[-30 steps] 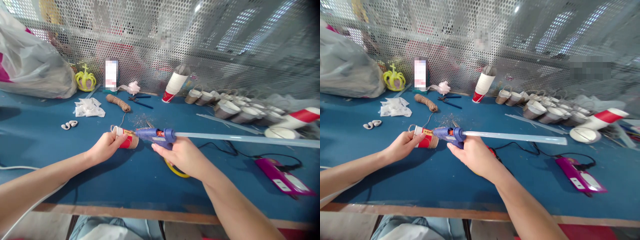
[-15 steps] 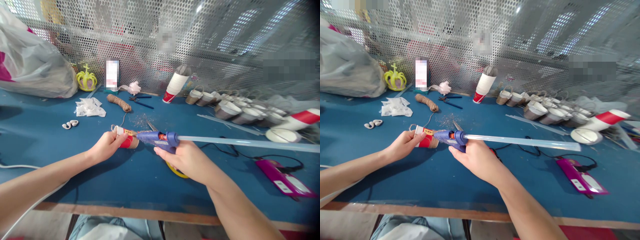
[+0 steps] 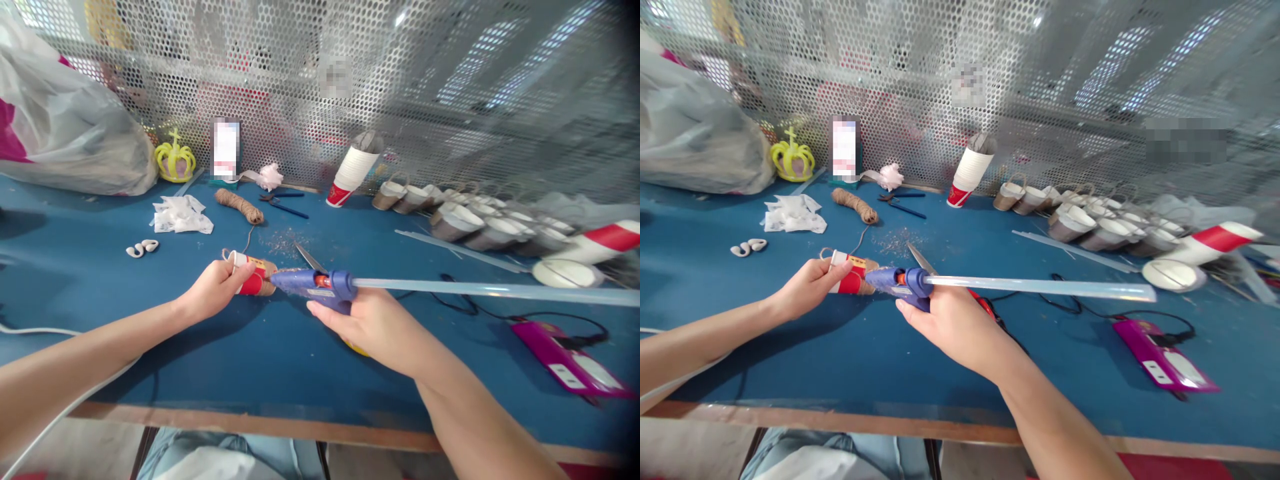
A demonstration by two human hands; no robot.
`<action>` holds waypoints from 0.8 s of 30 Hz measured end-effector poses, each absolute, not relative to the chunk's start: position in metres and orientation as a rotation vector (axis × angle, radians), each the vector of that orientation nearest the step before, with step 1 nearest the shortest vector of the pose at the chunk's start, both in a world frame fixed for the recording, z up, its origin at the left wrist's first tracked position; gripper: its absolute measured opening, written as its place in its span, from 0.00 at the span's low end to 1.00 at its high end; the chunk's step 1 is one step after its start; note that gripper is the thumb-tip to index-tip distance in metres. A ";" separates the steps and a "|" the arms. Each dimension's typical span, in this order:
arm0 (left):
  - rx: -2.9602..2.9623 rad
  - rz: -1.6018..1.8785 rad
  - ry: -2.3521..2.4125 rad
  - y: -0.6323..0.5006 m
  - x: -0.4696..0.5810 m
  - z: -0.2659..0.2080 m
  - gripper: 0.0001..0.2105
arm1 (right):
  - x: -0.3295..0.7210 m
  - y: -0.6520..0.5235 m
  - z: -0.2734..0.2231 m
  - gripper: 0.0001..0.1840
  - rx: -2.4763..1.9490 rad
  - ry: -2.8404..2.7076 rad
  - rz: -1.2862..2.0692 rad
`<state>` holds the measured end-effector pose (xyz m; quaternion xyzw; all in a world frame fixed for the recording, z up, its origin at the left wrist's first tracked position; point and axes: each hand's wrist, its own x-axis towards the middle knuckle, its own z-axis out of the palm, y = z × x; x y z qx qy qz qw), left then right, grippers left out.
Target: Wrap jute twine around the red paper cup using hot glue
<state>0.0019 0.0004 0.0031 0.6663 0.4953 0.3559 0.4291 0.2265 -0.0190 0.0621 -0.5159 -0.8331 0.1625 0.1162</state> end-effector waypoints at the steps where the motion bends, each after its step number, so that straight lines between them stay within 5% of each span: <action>1: 1.652 0.894 1.205 0.000 0.002 0.004 0.20 | 0.226 -0.019 0.063 0.11 -1.511 -2.444 0.468; 24: 1.659 0.951 1.250 0.006 -0.002 -0.005 0.21 | 0.220 -0.019 0.067 0.08 -1.384 -2.449 0.421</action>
